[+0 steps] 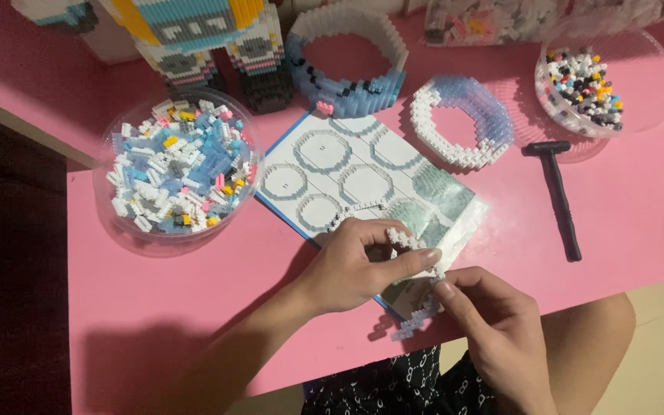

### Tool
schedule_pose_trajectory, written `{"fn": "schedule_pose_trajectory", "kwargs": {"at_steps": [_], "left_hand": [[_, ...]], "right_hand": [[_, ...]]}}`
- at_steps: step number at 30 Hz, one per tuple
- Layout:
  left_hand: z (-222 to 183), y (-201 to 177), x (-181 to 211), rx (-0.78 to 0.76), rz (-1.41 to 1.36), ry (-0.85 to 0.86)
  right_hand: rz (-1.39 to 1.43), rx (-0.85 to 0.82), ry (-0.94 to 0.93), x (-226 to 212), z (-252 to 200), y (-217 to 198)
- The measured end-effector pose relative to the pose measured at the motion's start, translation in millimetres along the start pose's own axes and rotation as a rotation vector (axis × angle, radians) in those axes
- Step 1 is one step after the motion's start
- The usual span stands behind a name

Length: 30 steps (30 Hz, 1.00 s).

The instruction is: Assembling small interlocking plastic toy blocks into a structure by following a printed instruction manual.

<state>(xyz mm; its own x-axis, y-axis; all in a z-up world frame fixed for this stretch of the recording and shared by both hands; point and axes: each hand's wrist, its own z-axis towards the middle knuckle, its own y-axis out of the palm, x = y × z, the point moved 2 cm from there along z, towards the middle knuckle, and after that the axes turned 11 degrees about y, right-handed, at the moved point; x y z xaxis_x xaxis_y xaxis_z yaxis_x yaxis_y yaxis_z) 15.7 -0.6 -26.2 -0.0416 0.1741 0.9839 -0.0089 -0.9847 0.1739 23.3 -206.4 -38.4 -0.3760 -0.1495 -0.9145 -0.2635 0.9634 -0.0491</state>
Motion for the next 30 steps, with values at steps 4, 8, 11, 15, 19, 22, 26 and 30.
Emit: {"fn": "schedule_pose_trajectory", "kwargs": {"at_steps": [4,8,11,15,19,22,26,30], "left_hand": [[0.6,1.0,3.3,-0.012,0.089,-0.023],[2.4,-0.6,3.9,0.005,0.133,-0.128],[6.4,-9.5,-7.4,-0.017,0.024,-0.019],[11.7,-21.5,11.1,0.153,-0.275,-0.029],[16.7,-30.0,11.9,0.246,-0.264,-0.015],[17.4,-30.1,12.7,0.263,-0.205,-0.1],[19.6,-26.0,-1.2,0.233,-0.226,-0.093],[16.1,-20.2,-4.7,0.154,-0.221,-0.018]], "right_hand": [[-0.021,-0.042,-0.012,8.8,-3.0,-0.6],[-0.022,-0.029,-0.033,7.8,-5.5,1.0],[-0.148,0.034,-0.078,-2.8,-7.2,1.1],[-0.616,0.258,-0.462,-7.5,-0.5,-11.4],[-0.634,0.298,-0.442,-5.4,3.8,-23.0],[-0.573,0.315,-0.407,-6.5,5.3,-30.0],[-0.796,0.455,-0.328,-32.2,-3.1,-32.3],[-0.683,0.216,-0.488,-41.8,11.6,-34.6]]}}
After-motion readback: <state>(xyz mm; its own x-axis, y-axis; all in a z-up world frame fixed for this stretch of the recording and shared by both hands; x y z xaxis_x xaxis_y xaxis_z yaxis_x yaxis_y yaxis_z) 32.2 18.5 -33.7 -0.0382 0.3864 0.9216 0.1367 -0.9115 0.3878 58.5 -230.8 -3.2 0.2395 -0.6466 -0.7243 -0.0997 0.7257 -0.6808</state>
